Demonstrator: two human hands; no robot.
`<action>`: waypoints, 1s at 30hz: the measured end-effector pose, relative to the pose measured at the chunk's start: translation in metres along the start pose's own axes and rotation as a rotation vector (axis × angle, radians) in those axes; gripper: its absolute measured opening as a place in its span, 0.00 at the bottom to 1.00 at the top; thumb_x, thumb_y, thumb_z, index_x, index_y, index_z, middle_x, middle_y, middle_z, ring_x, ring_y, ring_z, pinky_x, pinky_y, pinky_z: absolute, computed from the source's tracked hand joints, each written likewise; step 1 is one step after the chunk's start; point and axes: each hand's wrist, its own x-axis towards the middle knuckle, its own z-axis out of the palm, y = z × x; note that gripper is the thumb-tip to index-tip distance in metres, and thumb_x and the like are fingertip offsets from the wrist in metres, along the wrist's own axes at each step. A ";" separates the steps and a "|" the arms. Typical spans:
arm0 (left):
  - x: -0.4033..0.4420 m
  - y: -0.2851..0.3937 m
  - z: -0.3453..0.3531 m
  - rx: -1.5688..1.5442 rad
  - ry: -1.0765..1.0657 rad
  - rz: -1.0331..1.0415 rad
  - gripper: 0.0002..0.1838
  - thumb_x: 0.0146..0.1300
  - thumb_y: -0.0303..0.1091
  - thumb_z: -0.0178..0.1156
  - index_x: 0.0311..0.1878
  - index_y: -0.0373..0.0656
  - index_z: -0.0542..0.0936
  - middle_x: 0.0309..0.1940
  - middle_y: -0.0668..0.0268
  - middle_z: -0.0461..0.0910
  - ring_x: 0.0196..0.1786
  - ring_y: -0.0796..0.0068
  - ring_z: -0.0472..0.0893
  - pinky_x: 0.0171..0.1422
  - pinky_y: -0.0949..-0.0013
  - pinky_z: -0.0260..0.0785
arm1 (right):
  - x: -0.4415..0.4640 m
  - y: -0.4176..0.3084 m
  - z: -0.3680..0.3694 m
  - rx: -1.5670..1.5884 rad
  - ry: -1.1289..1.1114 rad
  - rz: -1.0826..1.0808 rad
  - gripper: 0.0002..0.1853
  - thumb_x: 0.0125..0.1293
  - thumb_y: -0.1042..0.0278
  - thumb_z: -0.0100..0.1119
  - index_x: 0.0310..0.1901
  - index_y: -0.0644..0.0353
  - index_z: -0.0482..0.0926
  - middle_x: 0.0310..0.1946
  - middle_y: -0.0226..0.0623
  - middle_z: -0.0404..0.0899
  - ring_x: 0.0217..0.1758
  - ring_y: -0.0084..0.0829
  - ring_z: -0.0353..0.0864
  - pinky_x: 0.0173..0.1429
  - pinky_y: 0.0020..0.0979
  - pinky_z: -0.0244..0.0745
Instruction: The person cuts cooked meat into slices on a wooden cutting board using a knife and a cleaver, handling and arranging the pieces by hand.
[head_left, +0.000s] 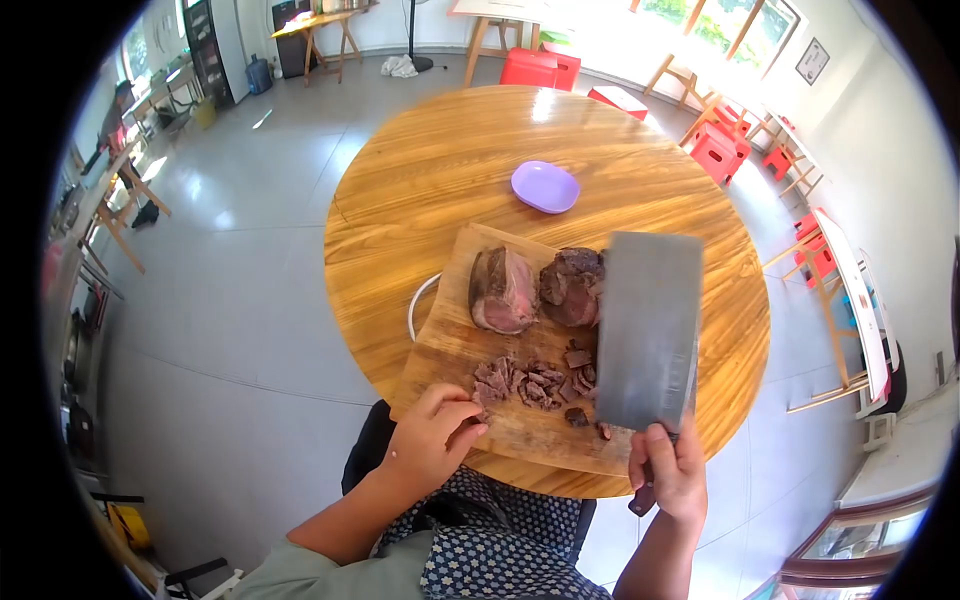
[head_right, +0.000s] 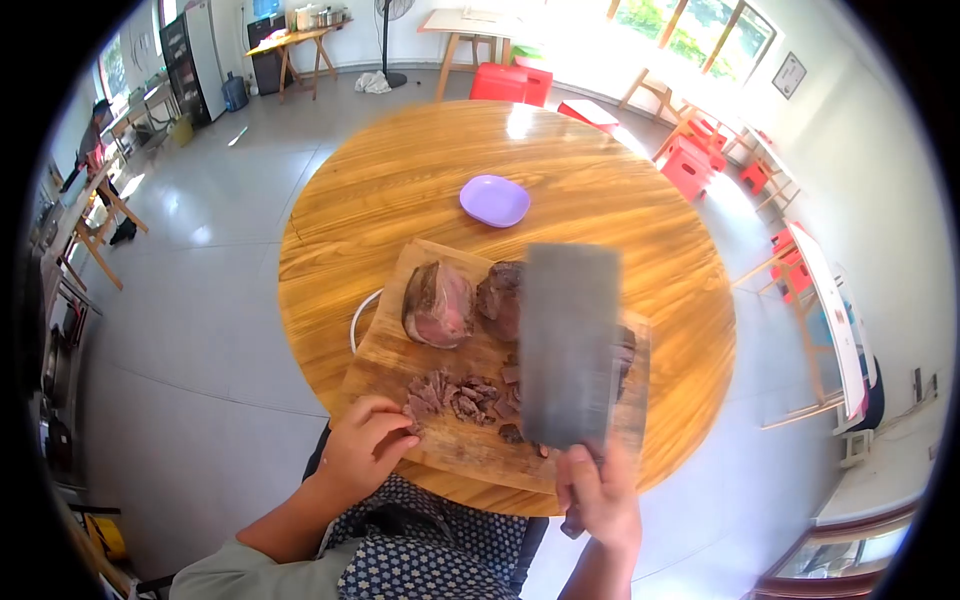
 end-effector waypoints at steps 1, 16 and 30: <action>-0.001 -0.001 0.001 -0.016 -0.024 -0.043 0.09 0.62 0.27 0.72 0.43 0.38 0.83 0.47 0.55 0.81 0.43 0.59 0.85 0.45 0.65 0.78 | -0.002 0.010 -0.003 0.085 0.083 -0.032 0.08 0.81 0.71 0.43 0.56 0.62 0.66 0.22 0.32 0.69 0.17 0.23 0.70 0.21 0.25 0.68; 0.070 0.000 0.039 0.093 -0.296 -0.005 0.20 0.65 0.29 0.69 0.59 0.39 0.78 0.46 0.59 0.81 0.45 0.65 0.82 0.52 0.65 0.75 | 0.001 0.095 -0.036 0.635 0.501 -0.115 0.05 0.83 0.66 0.43 0.53 0.55 0.62 0.29 0.34 0.69 0.21 0.25 0.70 0.22 0.28 0.69; 0.090 0.006 0.052 -0.687 -0.328 -0.302 0.18 0.73 0.19 0.58 0.63 0.39 0.73 0.59 0.65 0.78 0.61 0.75 0.79 0.67 0.69 0.72 | 0.002 0.095 -0.044 0.624 0.374 -0.091 0.05 0.84 0.65 0.42 0.53 0.53 0.64 0.29 0.33 0.67 0.18 0.24 0.69 0.21 0.28 0.70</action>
